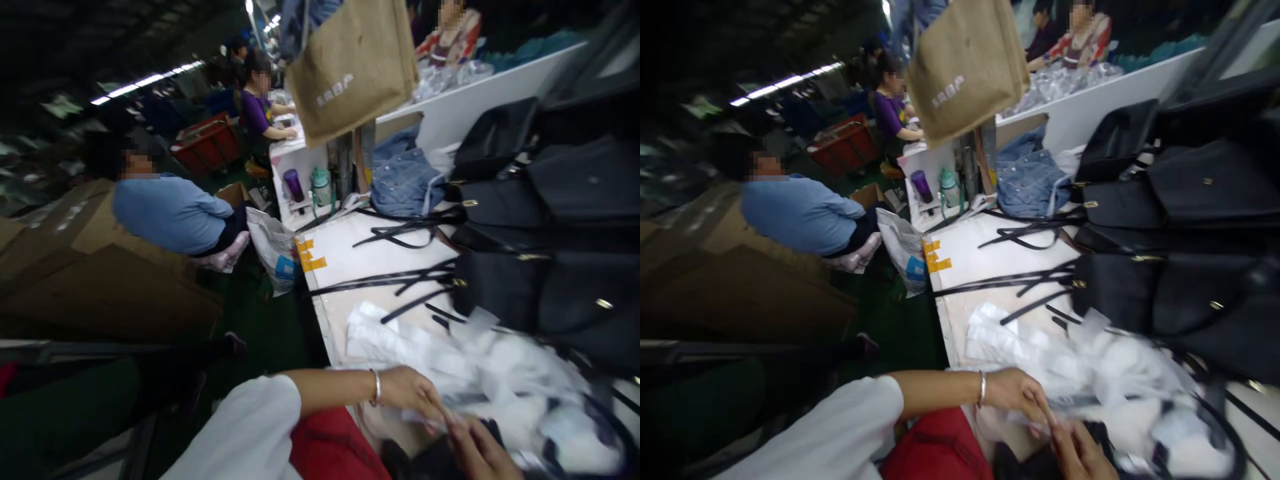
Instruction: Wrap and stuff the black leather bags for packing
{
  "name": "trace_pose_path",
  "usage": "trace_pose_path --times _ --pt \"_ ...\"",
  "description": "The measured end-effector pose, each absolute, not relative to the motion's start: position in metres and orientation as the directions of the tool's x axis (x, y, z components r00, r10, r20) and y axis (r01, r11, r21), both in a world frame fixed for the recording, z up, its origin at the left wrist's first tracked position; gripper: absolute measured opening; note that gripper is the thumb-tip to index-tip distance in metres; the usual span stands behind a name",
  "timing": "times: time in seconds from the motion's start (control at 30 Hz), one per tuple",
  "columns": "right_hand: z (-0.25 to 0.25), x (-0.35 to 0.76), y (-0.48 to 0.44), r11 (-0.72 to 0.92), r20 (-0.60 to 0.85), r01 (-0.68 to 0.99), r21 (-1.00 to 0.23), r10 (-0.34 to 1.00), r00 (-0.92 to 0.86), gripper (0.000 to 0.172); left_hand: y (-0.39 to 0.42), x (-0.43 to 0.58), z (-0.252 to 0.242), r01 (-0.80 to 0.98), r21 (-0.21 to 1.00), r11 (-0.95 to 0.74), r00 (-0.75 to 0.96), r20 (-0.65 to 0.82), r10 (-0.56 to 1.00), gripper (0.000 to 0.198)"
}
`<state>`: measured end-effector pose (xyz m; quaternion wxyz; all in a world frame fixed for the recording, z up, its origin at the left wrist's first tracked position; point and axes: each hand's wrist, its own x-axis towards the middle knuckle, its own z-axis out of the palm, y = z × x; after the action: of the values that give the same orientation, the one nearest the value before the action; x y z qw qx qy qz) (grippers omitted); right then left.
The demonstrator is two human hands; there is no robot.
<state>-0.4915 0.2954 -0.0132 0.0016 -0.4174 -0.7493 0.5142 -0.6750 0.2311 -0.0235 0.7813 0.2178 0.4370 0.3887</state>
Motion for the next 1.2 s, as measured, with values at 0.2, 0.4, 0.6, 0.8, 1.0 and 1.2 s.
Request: trace_pose_path --times 0.2,0.4,0.6,0.8,1.0,1.2 --pt "0.012 -0.496 0.308 0.298 -0.199 0.803 -0.516 0.87 -0.451 0.036 0.23 -0.706 -0.011 -0.277 0.83 0.484 0.027 -0.497 0.868 0.019" --pt "-0.005 -0.46 0.311 0.386 -0.178 0.84 -0.381 0.861 -0.477 0.012 0.253 -0.688 -0.015 -0.135 0.895 0.426 0.049 -0.423 0.905 0.02" --pt "-0.016 -0.452 0.312 0.272 -0.175 0.794 -0.544 0.888 -0.425 0.023 0.266 -0.686 -0.017 -0.099 0.884 0.458 0.071 -0.453 0.889 0.022" --pt "0.012 -0.445 0.317 0.159 -0.21 0.637 -0.754 0.861 -0.464 0.021 0.277 -0.683 -0.028 -0.143 0.83 0.539 0.088 -0.532 0.842 0.02" --pt "0.028 -0.442 0.323 0.267 -0.149 0.581 -0.769 0.809 -0.569 0.025 0.286 -0.677 -0.019 -0.156 0.797 0.584 0.17 -0.561 0.81 0.02" --pt "0.026 -0.438 0.326 0.328 -0.161 0.608 -0.723 0.776 -0.61 0.025 0.288 -0.677 -0.019 -0.05 0.823 0.566 0.176 -0.551 0.816 0.017"
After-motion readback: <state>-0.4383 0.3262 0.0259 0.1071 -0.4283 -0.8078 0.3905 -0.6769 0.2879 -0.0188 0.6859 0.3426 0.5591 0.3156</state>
